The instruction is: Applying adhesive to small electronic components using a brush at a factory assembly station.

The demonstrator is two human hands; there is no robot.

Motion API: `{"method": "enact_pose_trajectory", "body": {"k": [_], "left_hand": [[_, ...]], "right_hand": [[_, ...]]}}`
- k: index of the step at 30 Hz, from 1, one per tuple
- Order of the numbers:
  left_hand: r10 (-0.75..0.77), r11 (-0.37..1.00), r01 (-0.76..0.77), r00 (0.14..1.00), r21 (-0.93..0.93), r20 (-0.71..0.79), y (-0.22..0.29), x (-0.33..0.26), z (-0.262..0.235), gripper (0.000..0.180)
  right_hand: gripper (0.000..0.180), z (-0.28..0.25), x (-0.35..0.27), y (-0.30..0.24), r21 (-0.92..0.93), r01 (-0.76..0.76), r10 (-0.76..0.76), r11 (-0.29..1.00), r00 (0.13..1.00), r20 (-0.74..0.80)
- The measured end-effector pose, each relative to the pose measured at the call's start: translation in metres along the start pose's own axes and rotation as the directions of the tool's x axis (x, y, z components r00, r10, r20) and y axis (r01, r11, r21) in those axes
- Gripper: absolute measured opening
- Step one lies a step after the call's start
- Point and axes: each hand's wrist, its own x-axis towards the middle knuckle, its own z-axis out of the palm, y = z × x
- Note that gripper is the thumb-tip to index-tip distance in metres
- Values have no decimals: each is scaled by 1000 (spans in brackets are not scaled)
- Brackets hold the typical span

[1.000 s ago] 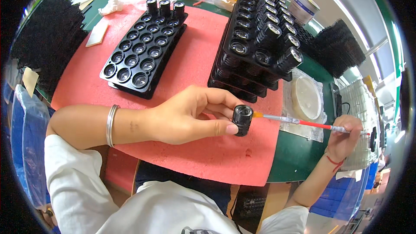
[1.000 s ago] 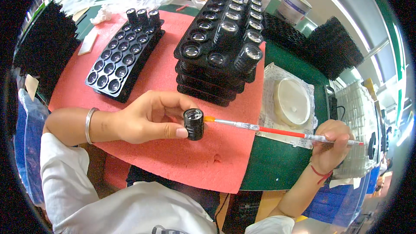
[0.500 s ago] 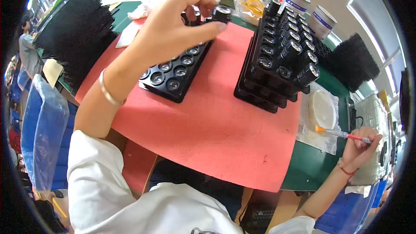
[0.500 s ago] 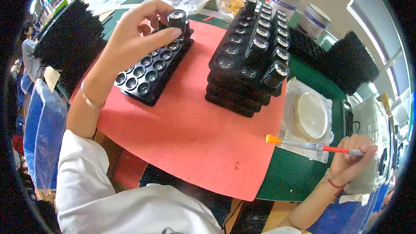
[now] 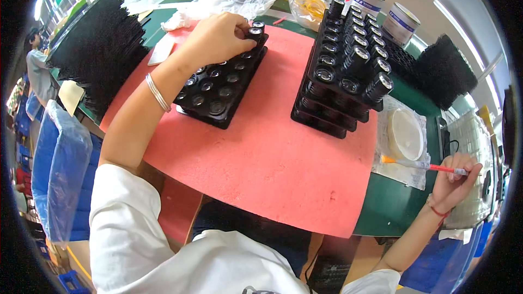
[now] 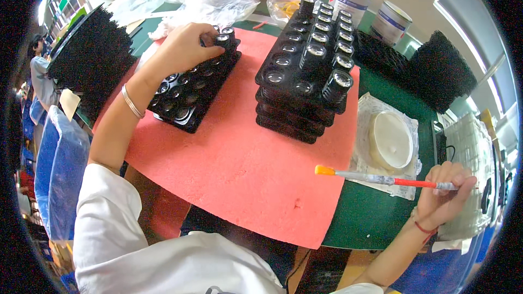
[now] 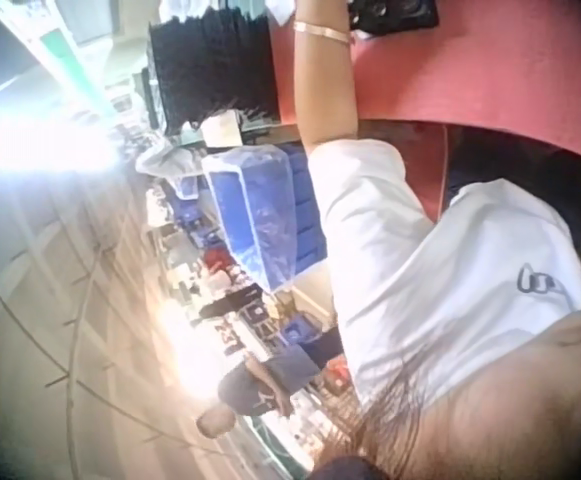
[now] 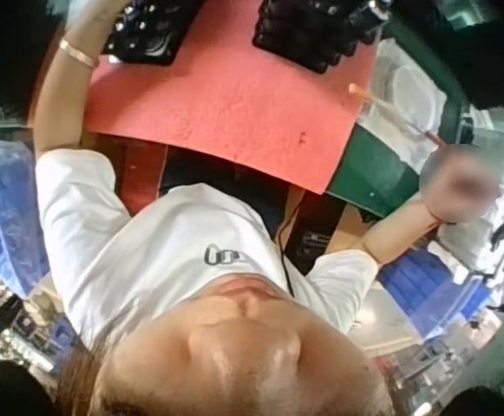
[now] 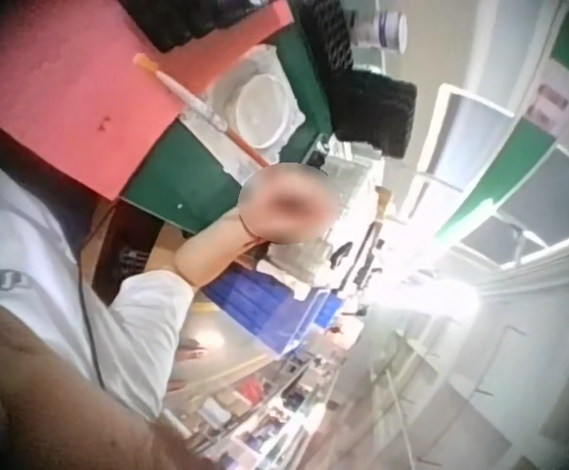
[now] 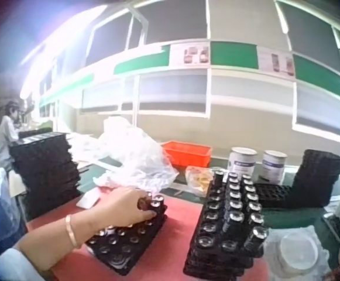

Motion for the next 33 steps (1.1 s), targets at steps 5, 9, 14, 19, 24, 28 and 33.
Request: {"method": "enact_pose_trajectory", "body": {"k": [5, 9, 14, 19, 24, 28, 33], "left_hand": [[-3, 1000, 3, 1000, 28, 12, 3, 0, -4, 35], [15, 996, -4, 993, 92, -114, 23, 8, -25, 35], [279, 959, -260, 934, 108, -223, 62, 61, -10, 46], [382, 924, -369, 906, 101, -185, 72, 122, 26, 43], [281, 953, -295, 948, -74, -151, 77, 118, 33, 39], [278, 858, -406, 881, -313, -382, 92, 77, 0, 34], [416, 580, -545, 837, -606, -355, 127, -34, -16, 36]], "right_hand": [[28, 0, -1, -6, -25, 23, -23, 999, 1000, -6], [28, -7, 0, 1, -47, 20, -19, 999, 1000, 20], [28, -5, 1, -3, -91, 23, -24, 996, 1000, -13], [30, -1, 6, -2, -121, 33, -42, 992, 997, -70], [31, 0, 10, 0, -125, 37, -54, 991, 989, -139], [31, 0, 9, -2, -47, 17, -21, 999, 996, -88], [31, 0, 3, -4, -12, 6, -7, 1000, 996, -90]]}}
